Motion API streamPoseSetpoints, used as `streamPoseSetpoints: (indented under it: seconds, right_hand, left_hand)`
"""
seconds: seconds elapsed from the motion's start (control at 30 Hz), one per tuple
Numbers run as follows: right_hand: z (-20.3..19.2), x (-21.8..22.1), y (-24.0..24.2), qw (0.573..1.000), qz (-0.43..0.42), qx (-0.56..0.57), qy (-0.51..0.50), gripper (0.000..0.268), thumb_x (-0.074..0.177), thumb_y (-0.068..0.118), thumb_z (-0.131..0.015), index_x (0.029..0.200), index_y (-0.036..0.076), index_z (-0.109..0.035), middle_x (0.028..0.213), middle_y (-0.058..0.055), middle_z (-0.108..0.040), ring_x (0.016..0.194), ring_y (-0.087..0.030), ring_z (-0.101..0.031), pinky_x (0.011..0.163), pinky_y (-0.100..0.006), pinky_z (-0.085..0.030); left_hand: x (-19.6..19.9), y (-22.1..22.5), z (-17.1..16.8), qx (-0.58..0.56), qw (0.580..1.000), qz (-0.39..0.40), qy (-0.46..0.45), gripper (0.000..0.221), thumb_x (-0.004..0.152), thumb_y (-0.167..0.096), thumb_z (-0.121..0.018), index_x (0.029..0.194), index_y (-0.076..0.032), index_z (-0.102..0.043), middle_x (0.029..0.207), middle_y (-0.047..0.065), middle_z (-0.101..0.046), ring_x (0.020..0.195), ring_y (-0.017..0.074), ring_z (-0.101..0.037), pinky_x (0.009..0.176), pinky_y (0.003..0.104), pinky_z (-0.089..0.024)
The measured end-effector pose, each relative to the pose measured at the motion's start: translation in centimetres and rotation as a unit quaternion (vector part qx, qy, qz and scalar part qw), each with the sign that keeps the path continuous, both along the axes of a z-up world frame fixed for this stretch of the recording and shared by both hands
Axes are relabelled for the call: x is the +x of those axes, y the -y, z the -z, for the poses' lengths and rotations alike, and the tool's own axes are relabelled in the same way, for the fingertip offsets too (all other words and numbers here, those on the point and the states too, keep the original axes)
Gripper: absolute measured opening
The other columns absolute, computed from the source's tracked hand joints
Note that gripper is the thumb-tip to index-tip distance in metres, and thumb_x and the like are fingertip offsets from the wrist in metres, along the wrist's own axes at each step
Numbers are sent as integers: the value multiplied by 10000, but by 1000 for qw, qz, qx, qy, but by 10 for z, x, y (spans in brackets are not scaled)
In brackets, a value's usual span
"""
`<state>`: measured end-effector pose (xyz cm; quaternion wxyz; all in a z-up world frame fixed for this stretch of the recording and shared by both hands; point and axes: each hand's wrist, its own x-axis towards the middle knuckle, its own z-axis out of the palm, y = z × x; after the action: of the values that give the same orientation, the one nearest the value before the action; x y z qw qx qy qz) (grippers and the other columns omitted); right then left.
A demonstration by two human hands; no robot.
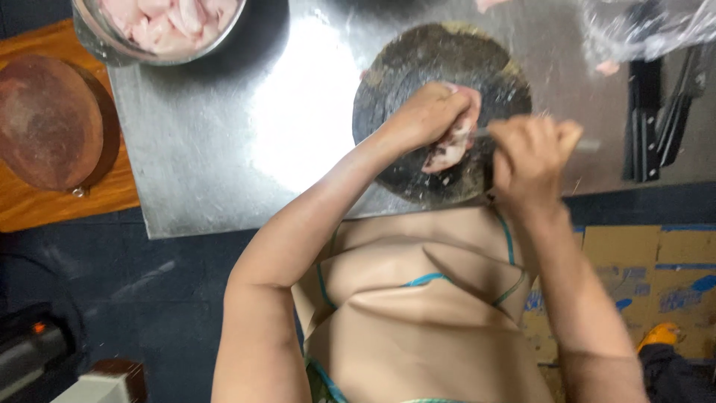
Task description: Trimming and cleaning small pieces of raw meat using a small scraping tool on a cutting board
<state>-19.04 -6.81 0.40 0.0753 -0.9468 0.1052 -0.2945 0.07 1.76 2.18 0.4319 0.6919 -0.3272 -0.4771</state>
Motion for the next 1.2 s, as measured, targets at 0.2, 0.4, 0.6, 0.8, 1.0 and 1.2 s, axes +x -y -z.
streamPoseSetpoints:
  seconds: [0.2,0.4,0.6,0.8,1.0,1.2]
  right_hand:
    - [8,1,12,999,12,-22,32,202,1031,12,-685,1139,135,-803,974,-47,-637,869,-255,-611,875,-391,-324]
    - [26,-15,-19,1000,-16,19,-4,146,967,41,-705,1038,154,-762,926,-43,-633,839,-251,-615,860,-396,-333]
    - [7,-33,-6,981,47,189,19,174,1106,-9,-588,1168,47,-741,977,-102,-681,869,-268,-584,890,-419,-343]
    - [39,-21,5,917,35,393,55,119,1065,-40,-641,1165,-54,-703,879,-180,-661,790,-244,-548,765,-391,-411]
    - [30,11,-15,888,28,451,87,113,1040,-1,-664,1134,-18,-726,853,-115,-655,791,-159,-521,722,-314,-424]
    - [9,-6,-33,885,62,461,29,115,1084,77,-608,1156,12,-670,1027,-53,-641,908,-127,-543,851,-271,-442]
  left_hand:
    - [4,1,4,8,1000,-1,17,494,770,-445,-542,758,-36,-820,825,229,-771,918,383,-757,798,498,-537]
    - [29,3,22,-69,979,-39,-186,401,951,-295,-489,877,-13,-765,753,124,-794,711,224,-811,726,347,-672]
    - [21,-11,110,-160,964,-44,-207,308,788,33,-785,1065,66,-655,860,146,-754,726,237,-765,629,335,-634]
    - [0,-35,75,-206,958,-106,-171,221,951,-79,-739,1160,-14,-708,886,128,-712,720,213,-737,664,331,-644]
    - [-30,-18,97,-358,904,-164,-165,198,1075,-175,-614,1249,-93,-664,950,85,-760,762,56,-704,697,225,-599]
    - [-34,-20,64,-363,913,-170,-80,210,1089,-308,-534,1153,-126,-619,1160,57,-660,1277,149,-542,1125,337,-410]
